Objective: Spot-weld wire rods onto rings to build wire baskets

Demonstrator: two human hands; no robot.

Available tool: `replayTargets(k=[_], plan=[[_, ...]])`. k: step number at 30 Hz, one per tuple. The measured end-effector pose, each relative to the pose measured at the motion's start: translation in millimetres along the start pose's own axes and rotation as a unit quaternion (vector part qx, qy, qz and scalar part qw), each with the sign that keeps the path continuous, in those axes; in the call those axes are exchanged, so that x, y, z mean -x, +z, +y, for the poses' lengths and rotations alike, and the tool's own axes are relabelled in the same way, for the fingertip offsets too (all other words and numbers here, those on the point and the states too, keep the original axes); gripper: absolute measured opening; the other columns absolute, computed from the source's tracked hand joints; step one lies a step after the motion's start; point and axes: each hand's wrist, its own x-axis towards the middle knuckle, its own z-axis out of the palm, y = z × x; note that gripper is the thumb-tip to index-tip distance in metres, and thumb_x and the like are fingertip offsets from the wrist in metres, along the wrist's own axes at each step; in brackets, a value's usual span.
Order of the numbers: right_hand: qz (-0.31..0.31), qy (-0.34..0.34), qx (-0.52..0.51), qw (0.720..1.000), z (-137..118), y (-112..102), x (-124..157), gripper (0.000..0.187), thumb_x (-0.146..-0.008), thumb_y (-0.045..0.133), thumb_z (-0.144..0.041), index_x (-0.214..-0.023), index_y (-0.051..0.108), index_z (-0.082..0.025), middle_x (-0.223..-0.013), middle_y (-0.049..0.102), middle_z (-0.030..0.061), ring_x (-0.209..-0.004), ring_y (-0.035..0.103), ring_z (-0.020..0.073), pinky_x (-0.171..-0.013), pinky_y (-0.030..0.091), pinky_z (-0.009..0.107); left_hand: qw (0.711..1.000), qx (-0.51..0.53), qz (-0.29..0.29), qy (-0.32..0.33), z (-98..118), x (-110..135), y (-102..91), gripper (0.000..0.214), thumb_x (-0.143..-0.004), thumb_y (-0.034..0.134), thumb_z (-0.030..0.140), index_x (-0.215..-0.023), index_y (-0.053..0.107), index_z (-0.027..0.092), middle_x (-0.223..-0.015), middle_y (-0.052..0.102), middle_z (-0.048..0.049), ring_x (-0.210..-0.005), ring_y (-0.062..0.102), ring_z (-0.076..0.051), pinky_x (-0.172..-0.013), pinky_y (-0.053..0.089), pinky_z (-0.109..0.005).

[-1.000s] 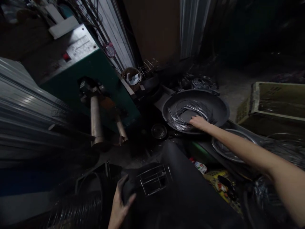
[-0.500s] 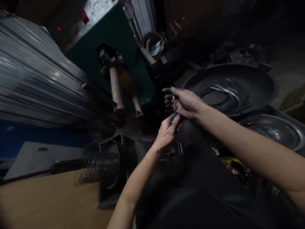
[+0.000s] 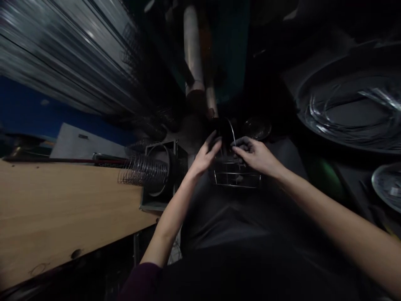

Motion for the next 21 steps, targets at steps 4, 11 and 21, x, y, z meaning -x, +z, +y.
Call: replayTargets(k=[4, 11, 21], plan=[[-0.015, 0.046, -0.024, 0.999, -12.8, 12.1, -13.5, 0.005, -0.088, 0.057, -0.013, -0.091, 0.056, -0.016, -0.06, 0.056, -0.0028, -0.044, 0.048, 0.0081, -0.04, 0.039, 0.019, 0.982, -0.171, -0.063, 0.051, -43.9, 63.2, -21.1, 0.101, -0.062, 0.081, 0.047, -0.145, 0.029, 0.022, -0.145, 0.042, -0.0153, -0.136, 0.037, -0.034, -0.115, 0.027, -0.05], [0.032, 0.09, -0.034, 0.995, -28.6, 26.9, -39.0, 0.013, -0.09, 0.053, -0.005, -0.081, 0.055, -0.014, -0.053, 0.052, -0.0034, -0.042, 0.048, 0.0064, -0.038, 0.038, 0.015, 0.971, -0.121, 0.124, 0.168, -85.4, 39.4, 2.8, 0.084, -0.068, 0.074, 0.043, -0.134, 0.028, 0.019, -0.129, 0.044, -0.015, -0.112, 0.054, -0.025, -0.099, 0.046, -0.042], [0.032, 0.104, -0.056, 0.992, -84.0, 32.5, -68.7, 0.014, -0.086, 0.062, -0.013, -0.075, 0.055, -0.015, -0.047, 0.048, -0.0043, -0.035, 0.039, 0.005, -0.033, 0.029, 0.014, 0.927, -0.136, 0.193, 0.29, -47.4, -1.7, -23.8, 0.084, -0.065, 0.077, 0.044, -0.131, 0.03, 0.022, -0.122, 0.045, -0.0111, -0.102, 0.058, -0.022, -0.092, 0.05, -0.043]])
